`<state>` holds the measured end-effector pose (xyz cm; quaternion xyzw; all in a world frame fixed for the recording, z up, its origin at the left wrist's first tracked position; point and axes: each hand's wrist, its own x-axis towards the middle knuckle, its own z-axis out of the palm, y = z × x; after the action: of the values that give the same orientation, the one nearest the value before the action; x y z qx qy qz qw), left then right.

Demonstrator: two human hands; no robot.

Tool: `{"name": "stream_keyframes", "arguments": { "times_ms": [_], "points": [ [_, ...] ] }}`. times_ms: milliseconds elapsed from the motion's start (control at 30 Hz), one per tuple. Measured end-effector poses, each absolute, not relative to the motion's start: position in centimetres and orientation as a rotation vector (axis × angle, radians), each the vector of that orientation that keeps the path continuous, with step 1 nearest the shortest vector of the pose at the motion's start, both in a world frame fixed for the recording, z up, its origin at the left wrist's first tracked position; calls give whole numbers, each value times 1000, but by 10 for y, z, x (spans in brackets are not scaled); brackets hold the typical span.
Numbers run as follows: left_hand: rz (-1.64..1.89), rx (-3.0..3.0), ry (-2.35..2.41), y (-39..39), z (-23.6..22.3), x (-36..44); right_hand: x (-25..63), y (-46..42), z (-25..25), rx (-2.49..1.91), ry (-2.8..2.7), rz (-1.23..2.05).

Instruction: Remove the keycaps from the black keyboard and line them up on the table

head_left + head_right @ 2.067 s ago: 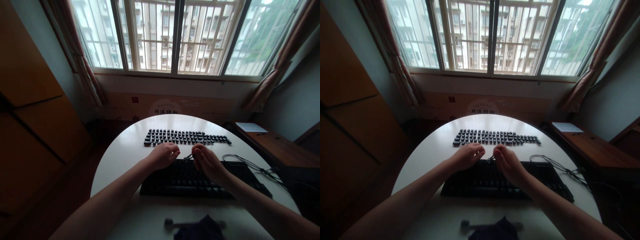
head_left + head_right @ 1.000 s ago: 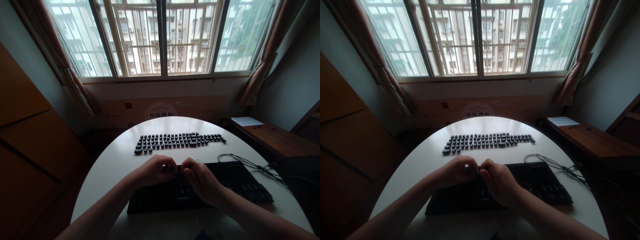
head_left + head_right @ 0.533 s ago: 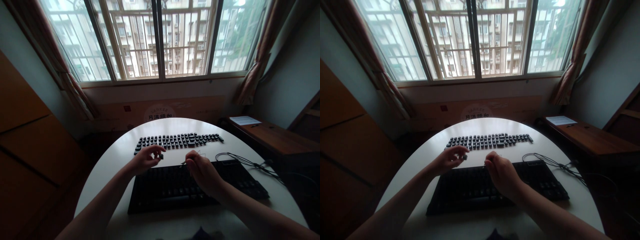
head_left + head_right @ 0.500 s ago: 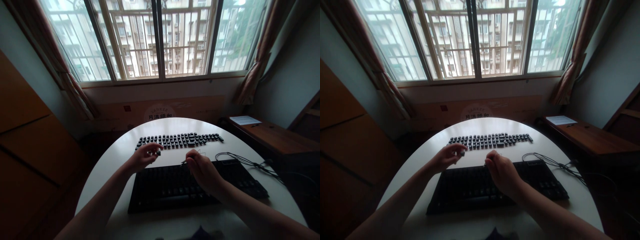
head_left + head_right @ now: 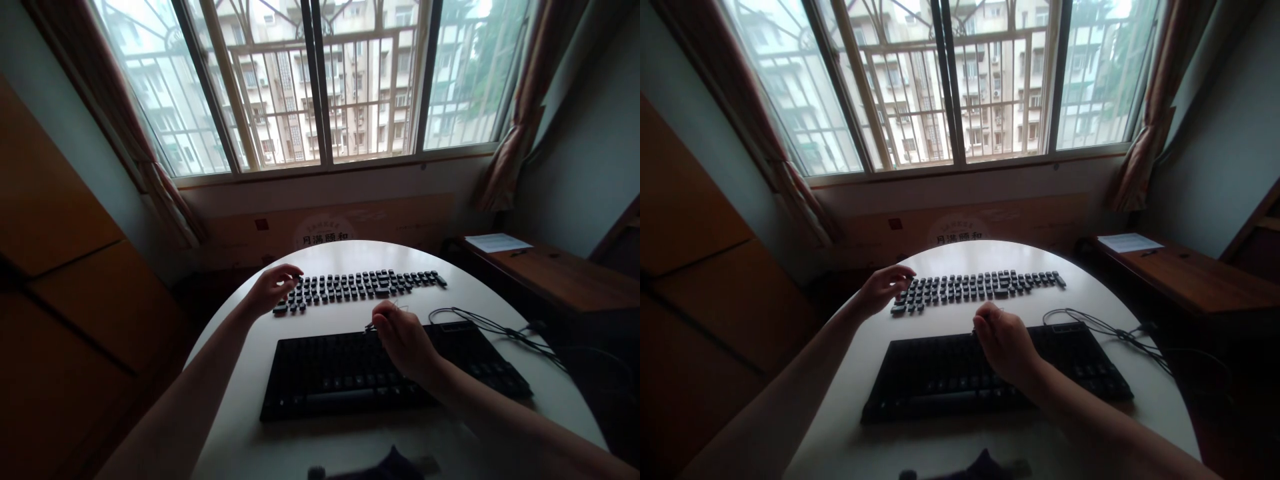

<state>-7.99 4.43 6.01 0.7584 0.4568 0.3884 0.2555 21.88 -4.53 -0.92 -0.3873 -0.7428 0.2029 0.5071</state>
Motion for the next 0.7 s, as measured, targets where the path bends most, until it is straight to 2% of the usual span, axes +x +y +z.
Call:
{"name": "stream_keyframes", "arguments": {
  "times_ms": [133,233,433,700],
  "points": [
    [733,2585,1303,50,57,-64,221,-44,-7,-922,-1818,435],
    [490,2765,1510,47,39,-58,221,-44,-5,-928,-1819,463],
    [426,2768,1675,38,17,-57,221,-45,-8,-921,-1827,525],
    [397,2809,1615,44,5,-58,222,-46,-11,-961,-1840,586]
  ]
}}
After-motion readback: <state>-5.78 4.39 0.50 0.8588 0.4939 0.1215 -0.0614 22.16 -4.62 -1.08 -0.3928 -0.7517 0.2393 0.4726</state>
